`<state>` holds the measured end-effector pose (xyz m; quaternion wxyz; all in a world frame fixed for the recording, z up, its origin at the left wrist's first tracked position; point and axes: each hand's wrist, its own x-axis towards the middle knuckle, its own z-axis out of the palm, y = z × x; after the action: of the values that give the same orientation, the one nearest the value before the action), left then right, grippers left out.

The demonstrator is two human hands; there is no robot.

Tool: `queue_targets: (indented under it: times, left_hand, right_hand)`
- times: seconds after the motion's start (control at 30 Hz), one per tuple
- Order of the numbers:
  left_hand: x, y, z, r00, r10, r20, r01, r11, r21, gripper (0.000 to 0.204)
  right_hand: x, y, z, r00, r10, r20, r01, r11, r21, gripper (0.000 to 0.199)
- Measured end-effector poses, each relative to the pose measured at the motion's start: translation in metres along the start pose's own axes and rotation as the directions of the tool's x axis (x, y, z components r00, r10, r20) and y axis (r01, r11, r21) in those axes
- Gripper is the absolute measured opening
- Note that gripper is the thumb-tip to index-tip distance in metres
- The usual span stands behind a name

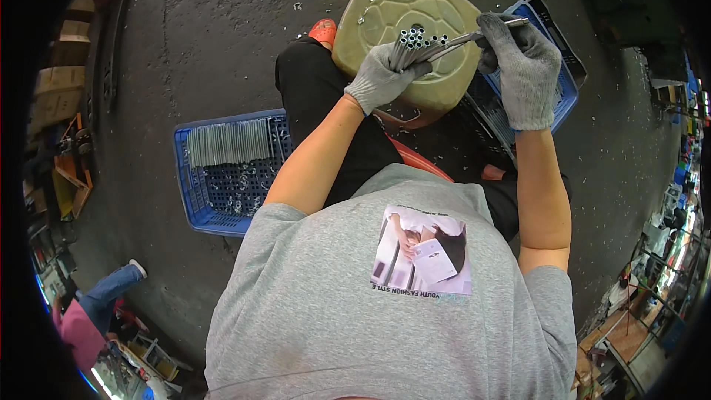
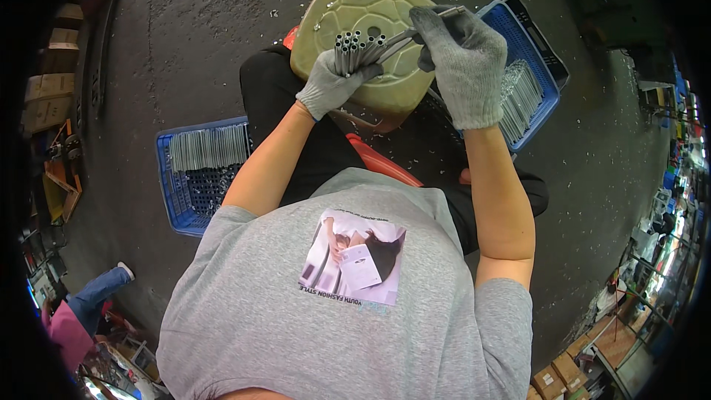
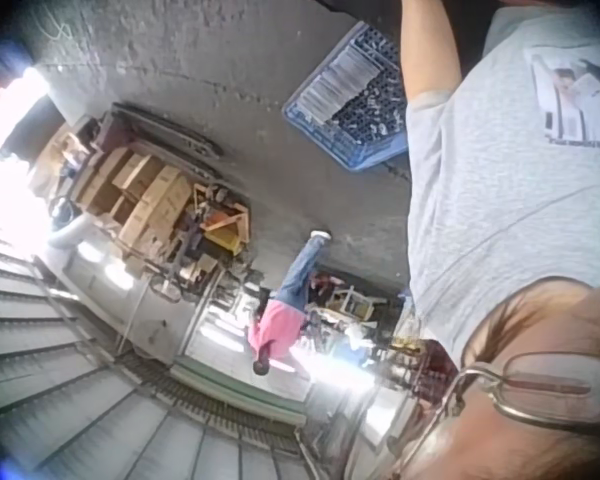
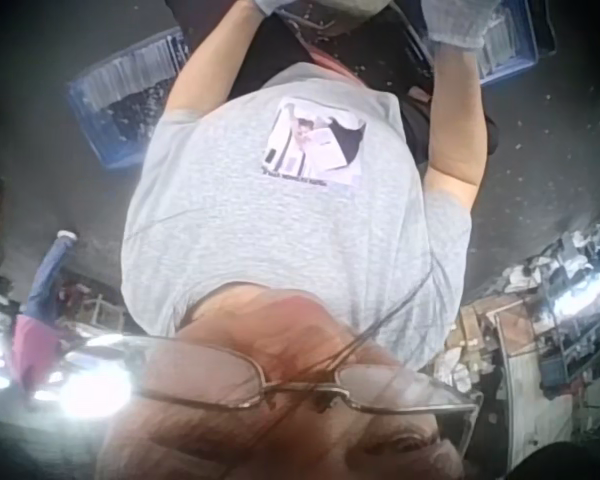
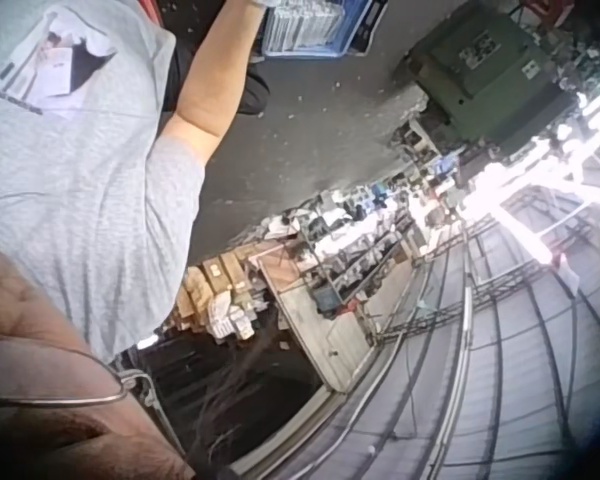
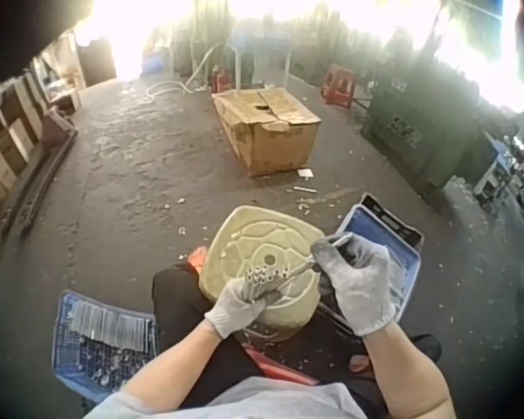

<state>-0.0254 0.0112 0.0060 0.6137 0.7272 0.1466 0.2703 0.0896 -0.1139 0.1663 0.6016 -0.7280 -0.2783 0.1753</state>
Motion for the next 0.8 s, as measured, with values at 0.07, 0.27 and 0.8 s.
queue_targets:
  times: [0.07, 0.27, 0.8]
  left_hand:
    - [0.0, 0.002, 0.0, 1.0, -0.009, -0.001, 0.009, 1.0, -0.012, 0.02]
    - [0.0, 0.002, -0.001, 1.0, -0.031, -0.001, 0.031, 0.999, -0.03, 0.019]
    - [0.001, -0.001, 0.0, 0.997, 0.074, 0.02, -0.074, 0.997, 0.013, 0.021]
  right_hand:
    - [0.001, -0.003, -0.001, 0.999, -0.026, 0.032, 0.027, 0.999, -0.037, 0.015]
    - [0.002, -0.001, 0.001, 0.971, -0.187, 0.149, 0.211, 0.962, -0.173, 0.013]
    - [0.002, -0.02, -0.012, 0.998, -0.06, -0.026, 0.061, 0.997, 0.041, 0.017]
